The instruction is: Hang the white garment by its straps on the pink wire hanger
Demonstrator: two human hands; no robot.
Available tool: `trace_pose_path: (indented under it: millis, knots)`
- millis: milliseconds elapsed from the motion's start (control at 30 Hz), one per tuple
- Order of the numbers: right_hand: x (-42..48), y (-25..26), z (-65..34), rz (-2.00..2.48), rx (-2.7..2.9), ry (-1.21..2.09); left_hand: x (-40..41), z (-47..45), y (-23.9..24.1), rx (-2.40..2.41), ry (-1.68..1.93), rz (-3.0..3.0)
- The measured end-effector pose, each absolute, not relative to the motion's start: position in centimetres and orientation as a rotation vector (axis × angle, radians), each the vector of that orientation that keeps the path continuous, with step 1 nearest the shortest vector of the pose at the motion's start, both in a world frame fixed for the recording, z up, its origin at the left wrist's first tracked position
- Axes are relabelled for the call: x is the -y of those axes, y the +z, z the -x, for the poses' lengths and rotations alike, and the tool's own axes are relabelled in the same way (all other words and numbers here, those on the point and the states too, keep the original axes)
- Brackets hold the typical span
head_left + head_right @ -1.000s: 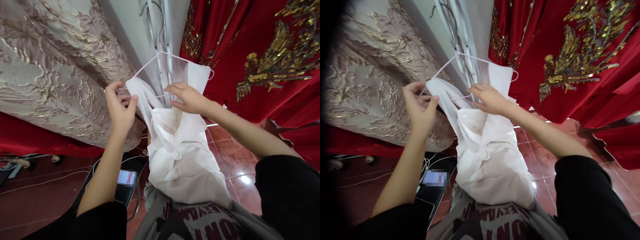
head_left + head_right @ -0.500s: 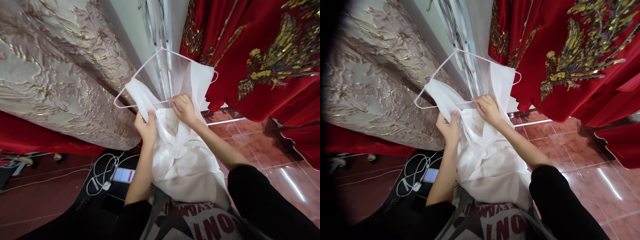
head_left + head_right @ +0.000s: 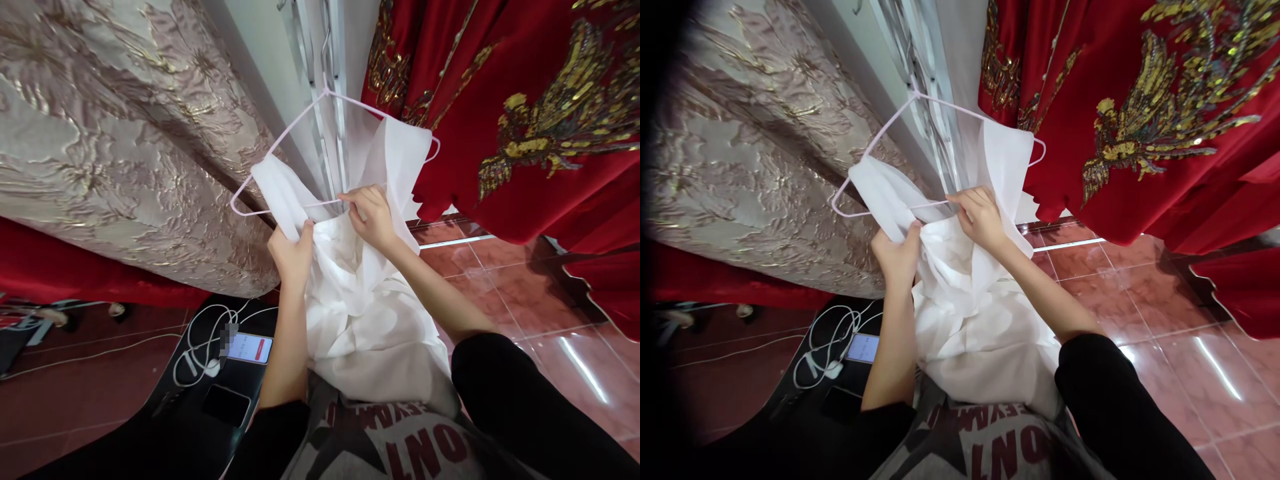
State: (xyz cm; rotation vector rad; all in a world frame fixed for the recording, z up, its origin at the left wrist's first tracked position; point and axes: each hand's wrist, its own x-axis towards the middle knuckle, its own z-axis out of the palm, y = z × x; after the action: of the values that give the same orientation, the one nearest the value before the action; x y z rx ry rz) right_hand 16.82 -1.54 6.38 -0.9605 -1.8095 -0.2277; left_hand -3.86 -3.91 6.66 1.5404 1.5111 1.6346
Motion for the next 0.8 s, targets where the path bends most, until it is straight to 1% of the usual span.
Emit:
trace_pose_path:
  millis: [67,167,400,567,800]
  knots:
    - [1.5,6.4,-17.1,0.941,1.821,-0.196,4.3,4.3,7.6,-1.638,1.624,-1.587]
    - [1.6,6.5,-17.1,0.930,1.827,-0.181,4.6,4.9,8.3,-1.696,1.633,-1.575]
    - [2.6,6.7,-16.0,0.853,1.753,-0.226,5.4,4.4,6.7,-1.484,1.862,-1.251]
    - [3.2,6.8,-16.0,0.882,1.778,-0.235,5.0,3.7,6.1,-1.351,1.868,-1.223]
    - [3.2,6.3,-15.4,1.034,1.810,-0.124,5.4,3.6,5.6,-1.289,1.795,-1.303]
